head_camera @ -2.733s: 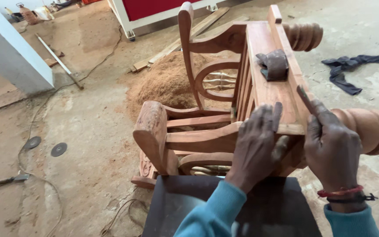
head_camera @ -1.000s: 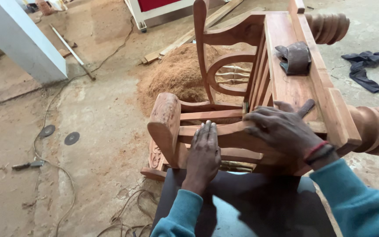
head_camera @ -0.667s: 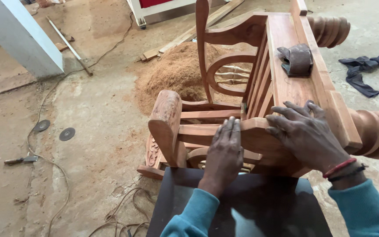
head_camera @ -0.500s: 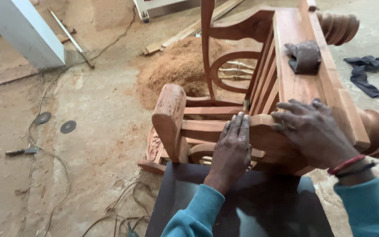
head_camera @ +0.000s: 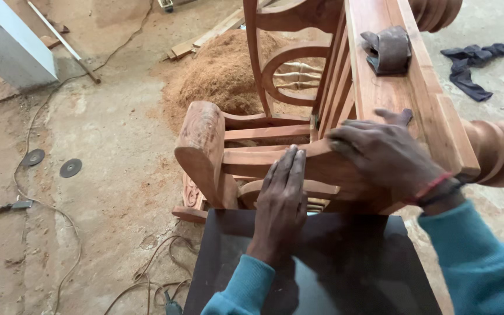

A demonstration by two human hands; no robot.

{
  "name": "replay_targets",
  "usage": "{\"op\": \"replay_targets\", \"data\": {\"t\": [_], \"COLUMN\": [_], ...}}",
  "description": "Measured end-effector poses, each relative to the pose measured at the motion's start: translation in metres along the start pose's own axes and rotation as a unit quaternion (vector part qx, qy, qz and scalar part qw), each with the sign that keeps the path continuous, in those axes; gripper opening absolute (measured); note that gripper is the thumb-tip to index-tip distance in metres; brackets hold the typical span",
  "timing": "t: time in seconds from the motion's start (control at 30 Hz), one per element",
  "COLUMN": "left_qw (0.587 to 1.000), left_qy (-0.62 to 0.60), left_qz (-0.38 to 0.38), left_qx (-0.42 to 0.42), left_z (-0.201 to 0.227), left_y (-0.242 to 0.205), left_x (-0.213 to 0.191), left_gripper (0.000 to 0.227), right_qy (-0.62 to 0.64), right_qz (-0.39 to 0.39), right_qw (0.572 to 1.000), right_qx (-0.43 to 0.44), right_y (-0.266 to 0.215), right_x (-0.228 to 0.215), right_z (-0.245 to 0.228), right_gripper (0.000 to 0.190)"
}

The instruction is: The person sands the wooden frame of a chair with a piece of sandpaper, rubbing it against the curved slats and the base of the backrest.

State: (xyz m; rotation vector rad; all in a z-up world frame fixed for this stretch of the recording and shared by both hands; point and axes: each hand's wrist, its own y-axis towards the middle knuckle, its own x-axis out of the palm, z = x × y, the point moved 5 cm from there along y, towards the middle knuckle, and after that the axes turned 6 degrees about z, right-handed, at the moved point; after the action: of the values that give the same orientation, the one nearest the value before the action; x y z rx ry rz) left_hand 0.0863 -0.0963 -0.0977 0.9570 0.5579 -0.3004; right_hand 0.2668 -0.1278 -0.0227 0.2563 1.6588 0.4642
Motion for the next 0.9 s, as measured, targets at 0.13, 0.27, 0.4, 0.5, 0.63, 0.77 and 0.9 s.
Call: {"op": "replay_targets", "data": {"t": [0.13, 0.27, 0.4, 0.5, 0.63, 0.77, 0.9], "left_qw": [0.997, 0.975, 0.968, 0.980, 0.973, 0.960, 0.951], "left_qy": [-0.072, -0.149, -0.205, -0.184, -0.181, -0.167, -0.226], "left_qz": [-0.020, -0.090, -0.103, -0.062, -0.121, -0.215, -0.208], "left_qx": [-0.034, -0.141, -0.099, -0.046, -0.070, -0.067, -0.029], "left_z": [0.000, -0.007, -0.016, -0.026, -0.016, -0.012, -0.020], "left_y": [0.031, 0.071, 0.071, 0.063, 0.073, 0.091, 0.095], "left_x": [0.009, 0.033, 0.020, 0.000, 0.014, 0.018, 0.011], "left_gripper": [0.057, 0.044, 0.042, 0.045, 0.043, 0.038, 0.036], "right_qy": [-0.088, -0.097, -0.032, 0.136, 0.097, 0.113, 0.096], "right_qz": [-0.015, -0.061, -0.039, 0.044, 0.039, 0.026, 0.036], "right_qw": [0.994, 0.979, 0.990, 0.965, 0.970, 0.970, 0.971], "right_qx": [0.063, 0.167, 0.135, 0.221, 0.219, 0.212, 0.214], "right_y": [-0.015, -0.022, -0.021, -0.033, -0.027, -0.026, -0.025], "right_x": [-0.037, -0.056, -0.053, -0.056, -0.053, -0.055, -0.057], "right_z": [0.032, 0.078, 0.082, 0.084, 0.088, 0.083, 0.083], "right_gripper": [0.035, 0.031, 0.030, 0.032, 0.026, 0.026, 0.026]}}
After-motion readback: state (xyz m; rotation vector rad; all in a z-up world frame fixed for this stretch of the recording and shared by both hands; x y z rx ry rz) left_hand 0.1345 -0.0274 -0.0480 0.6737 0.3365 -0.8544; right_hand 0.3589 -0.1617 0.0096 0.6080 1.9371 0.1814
